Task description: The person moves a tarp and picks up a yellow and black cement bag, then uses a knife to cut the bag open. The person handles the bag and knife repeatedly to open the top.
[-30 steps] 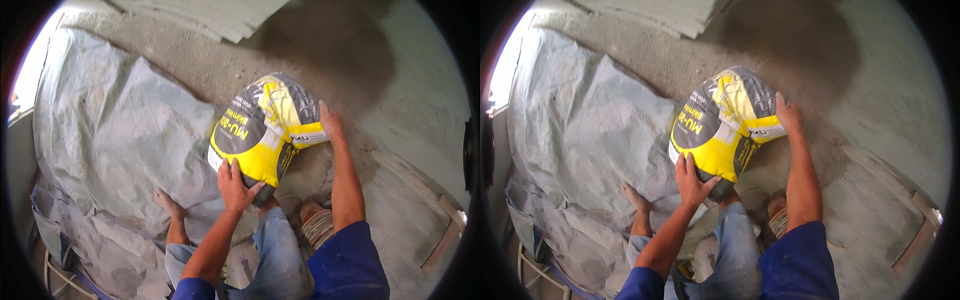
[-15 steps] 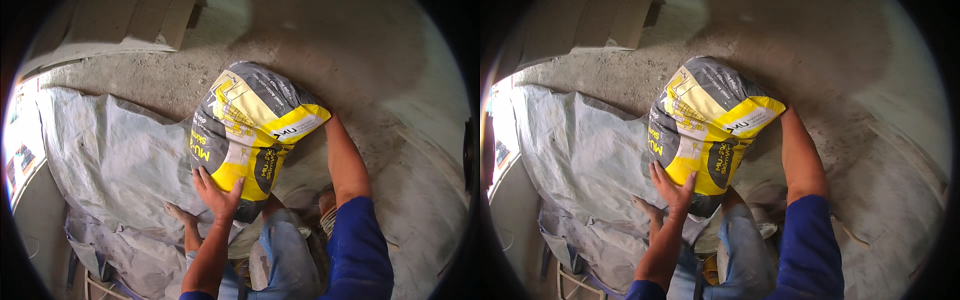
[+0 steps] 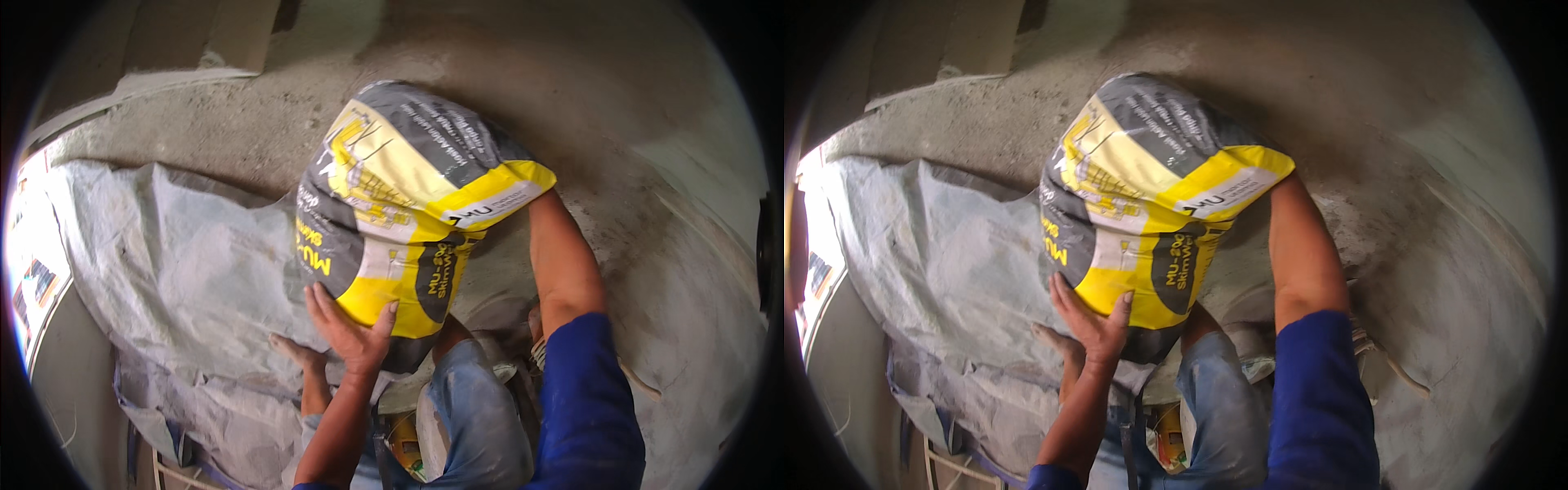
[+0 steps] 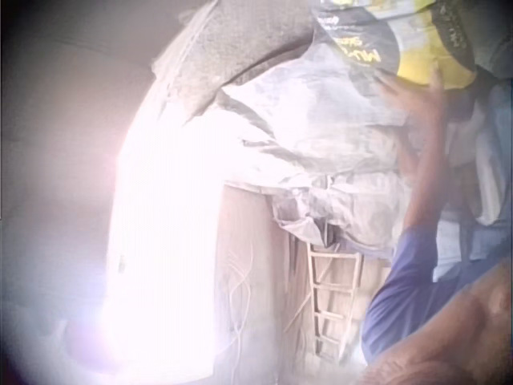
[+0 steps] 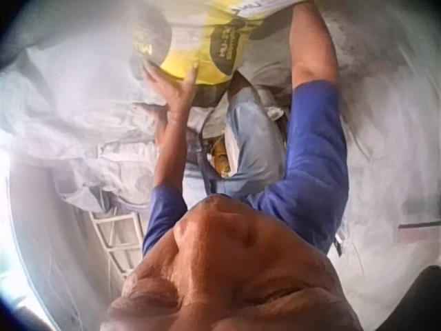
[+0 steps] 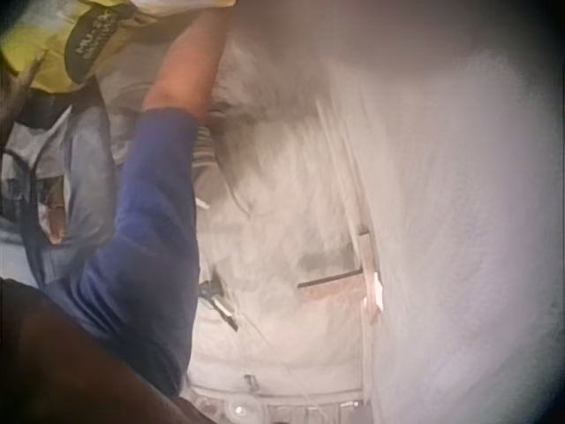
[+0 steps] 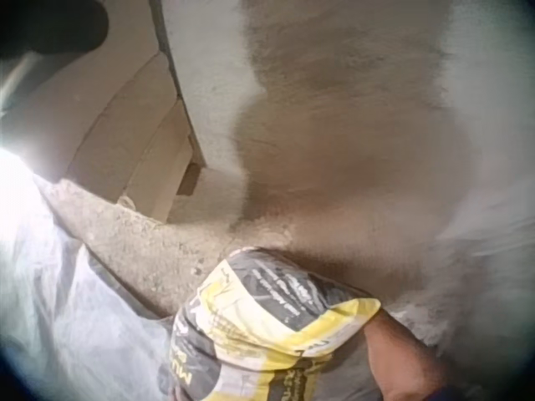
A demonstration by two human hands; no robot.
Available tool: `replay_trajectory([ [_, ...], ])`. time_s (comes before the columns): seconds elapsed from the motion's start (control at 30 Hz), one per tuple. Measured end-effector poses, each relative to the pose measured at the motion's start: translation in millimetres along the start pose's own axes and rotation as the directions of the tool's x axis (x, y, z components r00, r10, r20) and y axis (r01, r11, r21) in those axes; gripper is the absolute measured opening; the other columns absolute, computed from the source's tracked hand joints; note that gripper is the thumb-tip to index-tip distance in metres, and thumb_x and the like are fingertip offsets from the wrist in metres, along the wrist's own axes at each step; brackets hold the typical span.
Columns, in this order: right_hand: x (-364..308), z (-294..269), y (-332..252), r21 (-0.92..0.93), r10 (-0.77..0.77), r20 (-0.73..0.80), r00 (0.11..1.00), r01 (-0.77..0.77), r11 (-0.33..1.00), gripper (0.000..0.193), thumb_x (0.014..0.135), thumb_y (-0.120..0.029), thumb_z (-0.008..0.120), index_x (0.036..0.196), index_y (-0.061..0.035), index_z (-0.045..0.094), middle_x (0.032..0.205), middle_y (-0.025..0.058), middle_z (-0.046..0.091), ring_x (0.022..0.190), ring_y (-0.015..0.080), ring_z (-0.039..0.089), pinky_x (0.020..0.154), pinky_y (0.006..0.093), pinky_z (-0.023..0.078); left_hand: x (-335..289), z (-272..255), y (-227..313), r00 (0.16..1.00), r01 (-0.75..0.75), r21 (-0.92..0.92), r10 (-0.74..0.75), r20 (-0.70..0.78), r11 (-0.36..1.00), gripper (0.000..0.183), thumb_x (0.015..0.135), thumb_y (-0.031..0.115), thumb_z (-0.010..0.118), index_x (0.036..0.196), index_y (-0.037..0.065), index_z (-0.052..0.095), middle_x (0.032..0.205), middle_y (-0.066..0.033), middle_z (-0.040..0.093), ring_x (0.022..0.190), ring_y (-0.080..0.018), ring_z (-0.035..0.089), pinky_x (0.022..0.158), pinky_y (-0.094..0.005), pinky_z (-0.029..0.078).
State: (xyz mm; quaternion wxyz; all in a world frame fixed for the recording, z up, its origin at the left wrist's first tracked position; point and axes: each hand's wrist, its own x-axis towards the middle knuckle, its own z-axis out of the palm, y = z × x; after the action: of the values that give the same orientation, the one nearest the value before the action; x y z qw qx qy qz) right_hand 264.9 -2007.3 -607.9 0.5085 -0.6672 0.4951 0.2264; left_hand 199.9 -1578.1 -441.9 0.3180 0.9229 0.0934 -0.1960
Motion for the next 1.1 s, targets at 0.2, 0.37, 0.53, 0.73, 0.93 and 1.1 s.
replay_trajectory([
  [0.2, -11.4, 13.6, -12.9, -0.018, -0.033, 0.024, 0.999, 0.033, 0.999, 0.058, 0.103, -0.042, 0.054, 0.139, 0.0032, 0.055, 0.136, 0.0182, 0.059, 0.121, 0.0251, 0.058, 0.101, 0.0384, 0.045, 110.3, -13.0, 89.9, 0.751, -0.632, -0.091, 0.637, 0.173, 0.770, 0.113, 0.066, 0.044, 0.092, 0.152, -0.001, 0.034, 0.156, -0.0269, 0.034, 0.144, -0.0463, 0.031, 0.119, -0.0556, 0.027],
  [0.37, -30.0, 24.9, -20.9, -0.043, -0.067, 0.045, 0.997, 0.069, 0.997, 0.058, 0.103, -0.042, 0.055, 0.138, 0.0041, 0.056, 0.134, 0.0188, 0.061, 0.119, 0.0252, 0.060, 0.100, 0.0382, 0.046, 193.1, 28.6, 186.4, 0.442, -0.859, 0.022, 0.718, 0.537, 0.512, 0.084, 0.058, 0.045, 0.093, 0.126, 0.008, 0.061, 0.126, -0.0105, 0.063, 0.129, -0.0304, 0.054, 0.109, -0.0490, 0.040],
  [0.53, -80.3, 38.1, -34.6, -0.057, -0.134, 0.051, 0.990, 0.137, 0.989, 0.057, 0.102, -0.042, 0.056, 0.136, 0.0049, 0.058, 0.131, 0.0193, 0.063, 0.118, 0.0253, 0.061, 0.098, 0.0380, 0.047, 177.5, -6.5, 160.6, 0.406, -0.889, -0.017, 0.806, 0.431, 0.457, 0.062, 0.059, 0.045, 0.092, 0.106, 0.011, 0.071, 0.110, -0.0060, 0.066, 0.117, -0.0254, 0.059, 0.096, -0.0396, 0.045],
  [0.73, -193.9, 73.3, -51.2, -0.115, -0.297, -0.004, 0.955, 0.294, 0.949, 0.057, 0.102, -0.041, 0.057, 0.134, 0.0060, 0.059, 0.128, 0.0199, 0.066, 0.116, 0.0254, 0.063, 0.096, 0.0378, 0.048, 126.8, -70.4, 102.8, 0.356, -0.921, -0.102, 0.919, 0.168, 0.375, 0.033, 0.068, 0.029, 0.081, 0.094, 0.013, 0.068, 0.098, -0.0047, 0.059, 0.098, -0.0255, 0.057, 0.084, -0.0386, 0.044],
  [0.93, -362.5, 138.2, -37.9, -0.156, -0.358, -0.267, 0.895, 0.326, 0.932, 0.051, 0.101, -0.040, 0.059, 0.116, 0.0086, 0.066, 0.104, 0.0193, 0.072, 0.096, 0.0228, 0.065, 0.085, 0.0378, 0.050, 26.7, -167.9, 24.9, 0.333, -0.922, -0.126, 0.916, 0.224, 0.366, 0.011, 0.078, 0.019, 0.061, 0.088, 0.016, 0.061, 0.089, -0.0032, 0.053, 0.087, -0.0221, 0.054, 0.085, -0.0391, 0.045],
  [1.1, -510.6, 203.7, -20.0, -0.172, -0.314, -0.218, 0.924, 0.280, 0.944, 0.035, 0.095, -0.031, 0.071, 0.090, 0.0036, 0.066, 0.079, 0.0081, 0.067, 0.072, 0.0148, 0.056, 0.067, 0.0373, 0.049, -78.5, -259.0, -87.2, 0.469, -0.872, -0.013, 0.842, 0.266, 0.489, 0.029, 0.080, 0.017, 0.061, 0.108, 0.015, 0.068, 0.113, -0.0034, 0.062, 0.114, -0.0223, 0.058, 0.112, -0.0432, 0.042],
])
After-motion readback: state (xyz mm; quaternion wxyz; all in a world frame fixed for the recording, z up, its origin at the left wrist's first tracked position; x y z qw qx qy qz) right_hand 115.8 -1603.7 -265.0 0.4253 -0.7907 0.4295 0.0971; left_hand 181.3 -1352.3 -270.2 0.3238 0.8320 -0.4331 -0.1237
